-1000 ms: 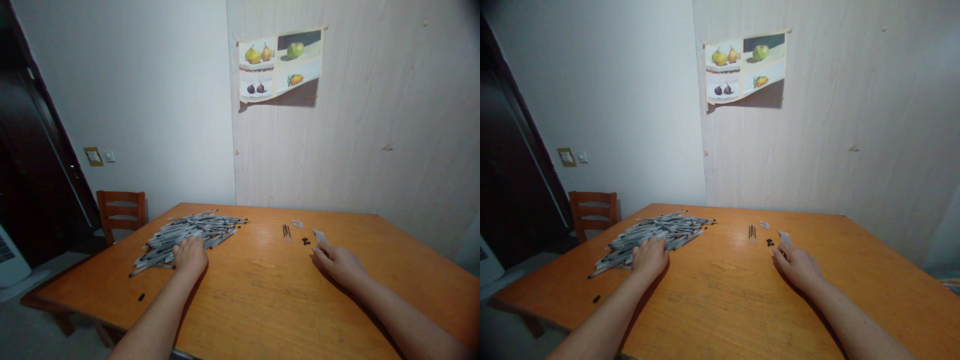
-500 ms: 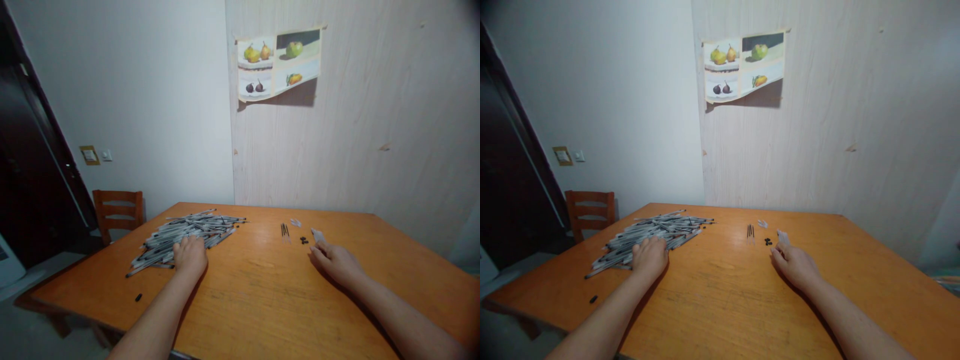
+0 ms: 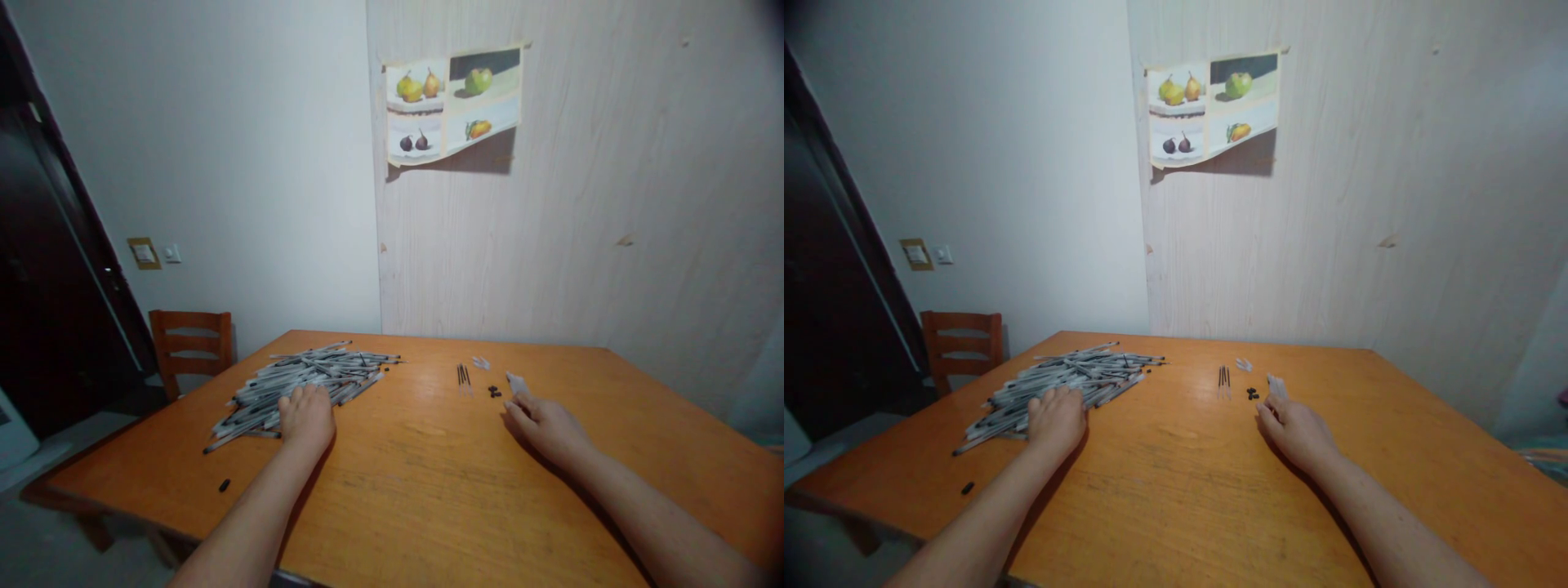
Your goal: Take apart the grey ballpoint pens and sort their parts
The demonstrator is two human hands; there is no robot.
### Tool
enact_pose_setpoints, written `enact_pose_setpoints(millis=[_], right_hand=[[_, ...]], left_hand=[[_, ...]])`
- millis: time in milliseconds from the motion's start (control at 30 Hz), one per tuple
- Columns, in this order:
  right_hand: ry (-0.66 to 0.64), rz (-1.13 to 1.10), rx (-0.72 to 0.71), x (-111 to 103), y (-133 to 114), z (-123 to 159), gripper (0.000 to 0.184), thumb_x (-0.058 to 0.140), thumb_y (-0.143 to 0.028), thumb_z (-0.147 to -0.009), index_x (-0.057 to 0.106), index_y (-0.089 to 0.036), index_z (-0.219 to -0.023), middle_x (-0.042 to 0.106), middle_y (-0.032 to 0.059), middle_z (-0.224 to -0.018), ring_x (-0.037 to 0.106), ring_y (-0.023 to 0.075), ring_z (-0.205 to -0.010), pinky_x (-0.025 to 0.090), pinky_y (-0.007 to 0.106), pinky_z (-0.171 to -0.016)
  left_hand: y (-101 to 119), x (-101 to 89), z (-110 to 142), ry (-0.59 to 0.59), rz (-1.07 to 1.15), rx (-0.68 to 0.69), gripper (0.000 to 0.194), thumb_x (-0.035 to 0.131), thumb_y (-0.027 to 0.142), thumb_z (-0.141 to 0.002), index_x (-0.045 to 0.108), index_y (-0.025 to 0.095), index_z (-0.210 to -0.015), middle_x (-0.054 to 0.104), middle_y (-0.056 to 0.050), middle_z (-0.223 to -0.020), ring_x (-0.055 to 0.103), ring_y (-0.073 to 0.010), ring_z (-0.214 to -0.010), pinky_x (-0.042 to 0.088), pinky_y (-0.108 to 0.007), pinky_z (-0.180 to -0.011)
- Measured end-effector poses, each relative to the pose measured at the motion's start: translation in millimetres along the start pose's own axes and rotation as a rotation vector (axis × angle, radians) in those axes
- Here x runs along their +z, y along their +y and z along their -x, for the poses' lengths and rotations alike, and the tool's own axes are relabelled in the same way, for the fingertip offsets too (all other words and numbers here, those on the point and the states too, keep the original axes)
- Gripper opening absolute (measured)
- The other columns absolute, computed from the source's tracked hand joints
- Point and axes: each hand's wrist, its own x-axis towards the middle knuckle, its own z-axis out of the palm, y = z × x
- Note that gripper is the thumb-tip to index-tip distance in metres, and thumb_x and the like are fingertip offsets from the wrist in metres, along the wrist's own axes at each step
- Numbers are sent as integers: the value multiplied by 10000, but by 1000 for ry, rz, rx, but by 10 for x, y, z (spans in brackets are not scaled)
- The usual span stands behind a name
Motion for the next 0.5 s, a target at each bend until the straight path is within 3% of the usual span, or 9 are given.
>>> enact_pose_setpoints(millis=[300,500], right_hand=[[-37,39,-6,-9,4,-9,363,405,-460,-969,576,-224,-753,684,84,-721,589,211,-668,304,301,-590],[-42,18,2,-26,-22,-5,363,392,-465,-973,546,-229,-745,687,86,-730,599,213,-686,320,301,-604]], left_hand=[[63,-60,34,27,11,36,302,426,233,-915,678,137,-1051,686,-199,-1116,575,-360,-1098,379,-478,-901],[245,-123,32,35,191,38,271,419,243,-941,665,166,-1025,701,-167,-1061,603,-325,-1068,400,-428,-900]])
